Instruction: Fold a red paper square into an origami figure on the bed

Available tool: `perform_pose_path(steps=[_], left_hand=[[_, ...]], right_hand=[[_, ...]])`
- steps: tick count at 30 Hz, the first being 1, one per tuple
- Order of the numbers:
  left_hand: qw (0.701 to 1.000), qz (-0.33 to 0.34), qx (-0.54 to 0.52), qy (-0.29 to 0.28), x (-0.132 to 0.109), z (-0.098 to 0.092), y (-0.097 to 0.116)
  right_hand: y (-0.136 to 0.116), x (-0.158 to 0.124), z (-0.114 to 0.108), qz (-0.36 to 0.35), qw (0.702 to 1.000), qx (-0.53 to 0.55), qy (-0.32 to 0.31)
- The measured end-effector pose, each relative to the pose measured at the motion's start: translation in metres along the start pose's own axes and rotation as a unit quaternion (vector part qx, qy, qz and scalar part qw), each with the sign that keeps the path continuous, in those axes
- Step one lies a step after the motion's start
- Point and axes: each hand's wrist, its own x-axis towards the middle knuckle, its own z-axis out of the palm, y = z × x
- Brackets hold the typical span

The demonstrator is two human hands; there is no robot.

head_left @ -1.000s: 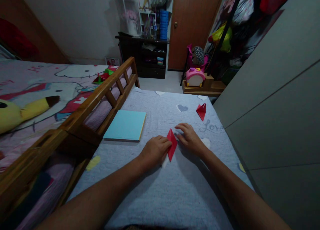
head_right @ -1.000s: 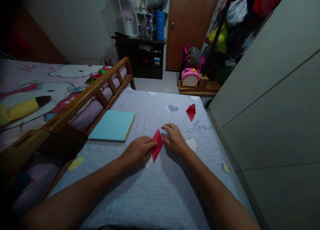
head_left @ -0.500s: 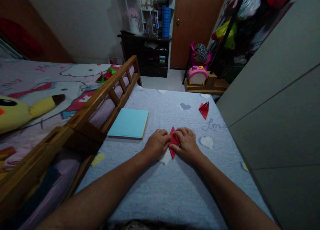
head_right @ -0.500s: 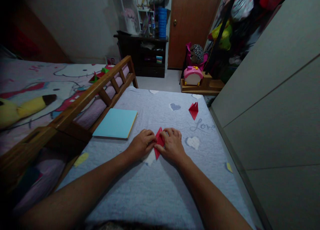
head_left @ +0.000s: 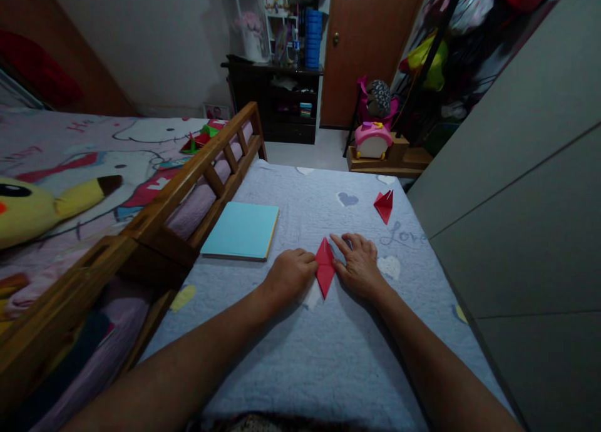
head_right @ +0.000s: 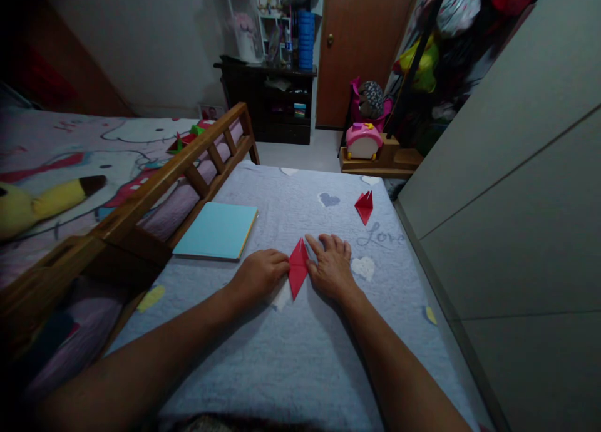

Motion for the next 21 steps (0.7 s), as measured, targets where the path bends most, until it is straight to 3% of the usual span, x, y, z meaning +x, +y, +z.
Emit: perform_pose_path(steps=[6,10,14,21], left_hand=[[0.999,0.05,0.013,0.001,-0.001,-0.001,0.0],[0.994,0.095,-0.045,0.024,0.002,0.002,-0.01],[0.99,0.088,-0.106,0.031,0.001,0.001,-0.014],[0.984,0.055,-0.166,0.01,0.0,-0.009,-0.011]], right_hand=[[0.003,-0.003,-0.005,-0.015,1.0,0.019,0.01],[-0.002,-0.005,-0.012,-0.102,0.989,0.11,0.014],[-0.006,-0.007,-0.015,-0.164,0.973,0.158,-0.046],[-0.005,-0.008,-0.022,-0.16,0.966,0.191,-0.063]])
